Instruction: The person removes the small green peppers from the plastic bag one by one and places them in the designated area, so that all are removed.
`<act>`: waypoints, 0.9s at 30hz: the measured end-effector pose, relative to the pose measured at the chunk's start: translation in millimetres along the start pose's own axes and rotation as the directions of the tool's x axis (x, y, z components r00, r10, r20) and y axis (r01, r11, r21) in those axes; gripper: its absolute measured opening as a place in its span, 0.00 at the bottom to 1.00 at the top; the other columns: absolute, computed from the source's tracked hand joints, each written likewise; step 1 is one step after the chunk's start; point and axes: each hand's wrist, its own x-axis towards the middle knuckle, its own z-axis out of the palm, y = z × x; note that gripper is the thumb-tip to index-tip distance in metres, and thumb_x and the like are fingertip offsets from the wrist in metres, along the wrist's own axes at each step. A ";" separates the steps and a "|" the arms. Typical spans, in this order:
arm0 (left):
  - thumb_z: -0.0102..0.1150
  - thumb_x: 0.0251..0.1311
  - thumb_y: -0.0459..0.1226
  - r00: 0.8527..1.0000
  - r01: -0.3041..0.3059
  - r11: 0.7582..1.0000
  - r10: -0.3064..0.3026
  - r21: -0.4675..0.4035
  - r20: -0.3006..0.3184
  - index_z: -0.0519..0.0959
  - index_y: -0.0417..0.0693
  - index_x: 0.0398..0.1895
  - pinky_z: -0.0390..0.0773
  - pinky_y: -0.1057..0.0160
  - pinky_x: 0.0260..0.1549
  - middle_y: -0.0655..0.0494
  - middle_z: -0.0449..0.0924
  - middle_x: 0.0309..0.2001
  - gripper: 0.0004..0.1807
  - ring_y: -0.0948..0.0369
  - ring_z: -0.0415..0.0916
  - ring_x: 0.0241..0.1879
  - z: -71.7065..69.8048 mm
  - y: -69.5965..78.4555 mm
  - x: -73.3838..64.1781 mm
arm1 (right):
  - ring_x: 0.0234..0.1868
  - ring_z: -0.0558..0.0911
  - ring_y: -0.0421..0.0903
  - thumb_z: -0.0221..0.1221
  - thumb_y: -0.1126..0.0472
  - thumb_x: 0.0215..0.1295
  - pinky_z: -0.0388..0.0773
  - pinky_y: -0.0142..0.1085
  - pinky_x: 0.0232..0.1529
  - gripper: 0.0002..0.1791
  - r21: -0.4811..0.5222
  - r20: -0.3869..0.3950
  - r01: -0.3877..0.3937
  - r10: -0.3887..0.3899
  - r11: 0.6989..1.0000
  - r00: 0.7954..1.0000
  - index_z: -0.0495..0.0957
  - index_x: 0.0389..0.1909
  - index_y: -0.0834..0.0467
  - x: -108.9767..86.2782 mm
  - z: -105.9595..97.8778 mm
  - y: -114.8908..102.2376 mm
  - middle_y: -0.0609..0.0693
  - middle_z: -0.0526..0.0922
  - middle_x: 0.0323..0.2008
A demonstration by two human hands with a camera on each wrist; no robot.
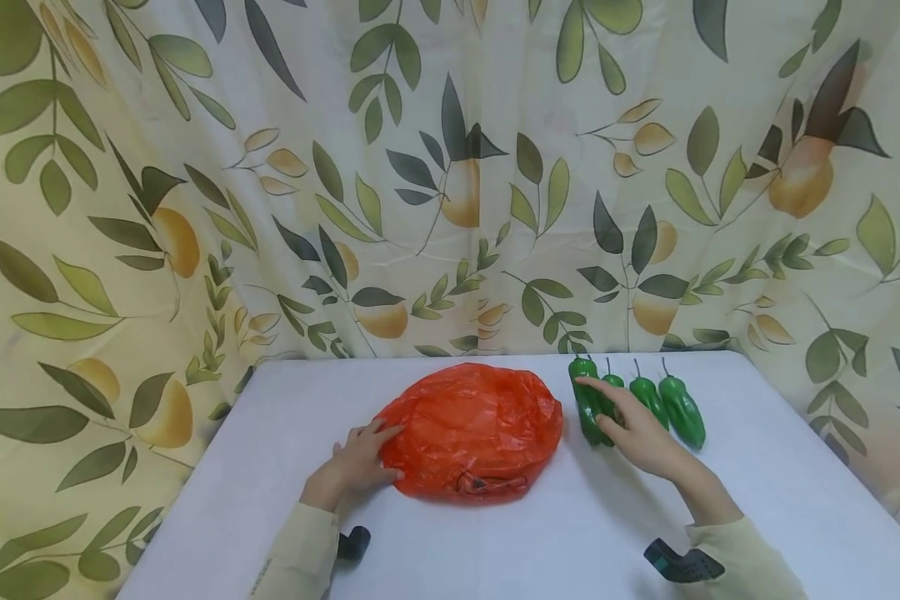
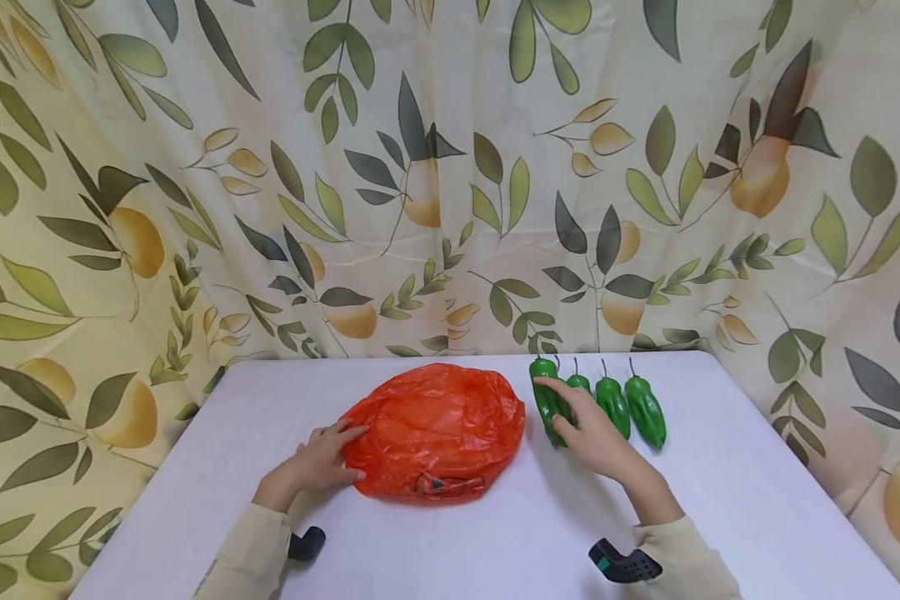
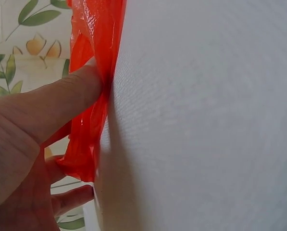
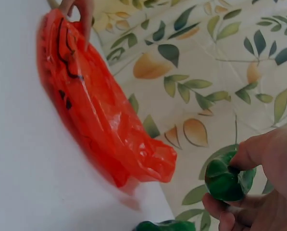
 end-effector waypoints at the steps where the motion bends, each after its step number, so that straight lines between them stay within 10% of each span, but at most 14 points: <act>1: 0.74 0.54 0.47 1.000 -0.004 1.000 0.004 -0.001 0.001 0.68 0.60 0.74 0.53 0.23 0.67 0.47 0.59 0.77 0.42 0.41 0.55 0.73 0.4 1.1 0.6 | 0.64 0.71 0.69 0.51 0.72 0.69 0.80 0.63 0.54 0.33 -0.011 -0.006 -0.004 0.004 1.000 1.000 0.63 0.75 0.53 -1.7 -2.6 0.1 0.69 0.64 0.73; 27: 0.74 0.54 0.46 1.000 0.005 1.000 -0.005 0.013 -0.003 0.68 0.59 0.74 0.52 0.21 0.67 0.46 0.59 0.77 0.42 0.40 0.55 0.73 -2.3 2.2 -0.4 | 0.71 0.57 0.81 0.38 0.71 0.73 0.64 0.76 0.60 0.35 0.067 -0.108 -0.126 0.132 0.990 0.985 0.48 0.80 0.58 -8.2 -55.1 51.2 0.78 0.47 0.76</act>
